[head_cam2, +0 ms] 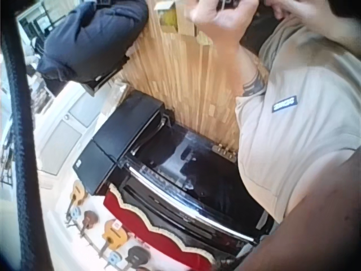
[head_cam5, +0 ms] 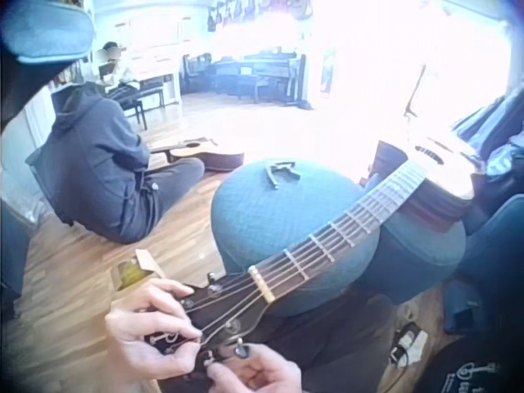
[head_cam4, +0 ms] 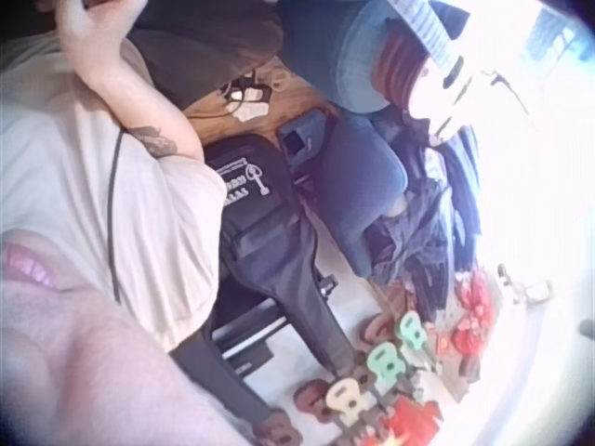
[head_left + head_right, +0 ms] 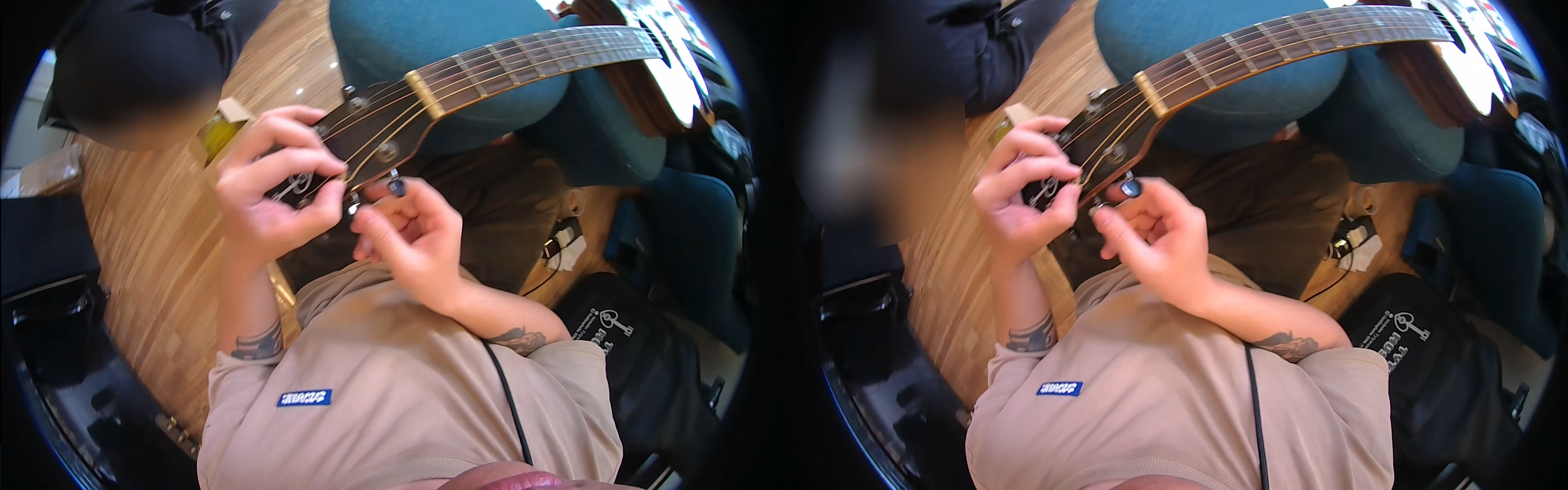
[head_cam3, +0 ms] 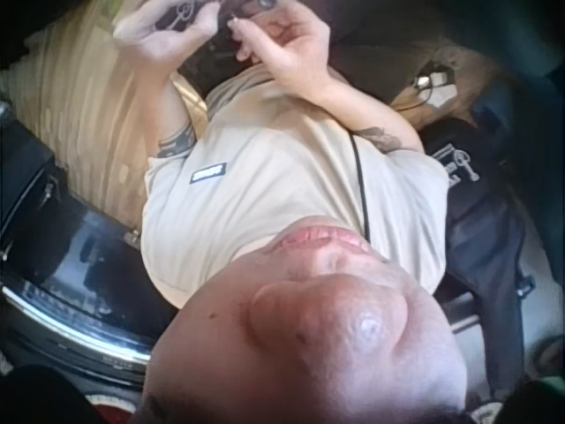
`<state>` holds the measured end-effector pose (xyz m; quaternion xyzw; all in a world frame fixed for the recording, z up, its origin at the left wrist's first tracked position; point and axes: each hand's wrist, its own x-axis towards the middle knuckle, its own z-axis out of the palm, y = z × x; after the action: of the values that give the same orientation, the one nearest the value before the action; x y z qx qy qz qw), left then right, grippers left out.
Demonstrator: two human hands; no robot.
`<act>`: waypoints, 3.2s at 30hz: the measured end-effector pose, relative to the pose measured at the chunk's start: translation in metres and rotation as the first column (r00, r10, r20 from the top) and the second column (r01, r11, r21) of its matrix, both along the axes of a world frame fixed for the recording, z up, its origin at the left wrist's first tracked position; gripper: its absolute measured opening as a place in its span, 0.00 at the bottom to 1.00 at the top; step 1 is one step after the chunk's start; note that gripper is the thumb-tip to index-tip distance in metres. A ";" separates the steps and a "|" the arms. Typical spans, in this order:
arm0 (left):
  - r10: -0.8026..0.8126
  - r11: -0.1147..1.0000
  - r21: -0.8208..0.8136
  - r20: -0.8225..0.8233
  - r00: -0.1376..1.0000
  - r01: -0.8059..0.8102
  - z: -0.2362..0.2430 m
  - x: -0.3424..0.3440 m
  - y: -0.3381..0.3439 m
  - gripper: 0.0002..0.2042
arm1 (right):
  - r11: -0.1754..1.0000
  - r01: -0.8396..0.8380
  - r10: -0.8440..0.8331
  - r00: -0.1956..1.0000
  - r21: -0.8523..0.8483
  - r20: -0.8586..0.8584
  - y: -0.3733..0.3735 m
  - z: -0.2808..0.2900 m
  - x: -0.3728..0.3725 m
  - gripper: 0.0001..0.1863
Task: The person sits on the floor and replaces a guitar string. They thread the string through the soundhole, pull it taut, and wind it onto the tuning peg at the headstock.
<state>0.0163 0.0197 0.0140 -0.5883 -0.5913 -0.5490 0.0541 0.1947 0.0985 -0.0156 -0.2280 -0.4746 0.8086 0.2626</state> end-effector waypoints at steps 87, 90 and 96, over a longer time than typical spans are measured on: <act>-0.008 0.993 -0.114 -0.056 0.998 0.001 0.005 0.001 0.003 0.09 | 0.337 -0.630 0.307 0.776 -0.699 -0.552 0.019 -0.024 -0.007 0.12; -0.005 0.993 -0.119 -0.056 0.998 -0.002 0.007 0.002 0.003 0.09 | 0.178 -0.687 0.262 0.723 -0.704 -0.639 0.019 -0.026 -0.009 0.13; 0.138 0.980 -0.111 -0.209 0.968 -0.164 0.030 0.018 0.013 0.09 | 0.348 -0.653 0.445 0.747 -0.673 -0.494 0.019 -0.025 -0.006 0.17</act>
<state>0.0341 0.0329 0.0436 -0.5960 -0.6599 -0.4422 0.1174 0.1890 0.1174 -0.0406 -0.0550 -0.0607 0.9904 -0.1109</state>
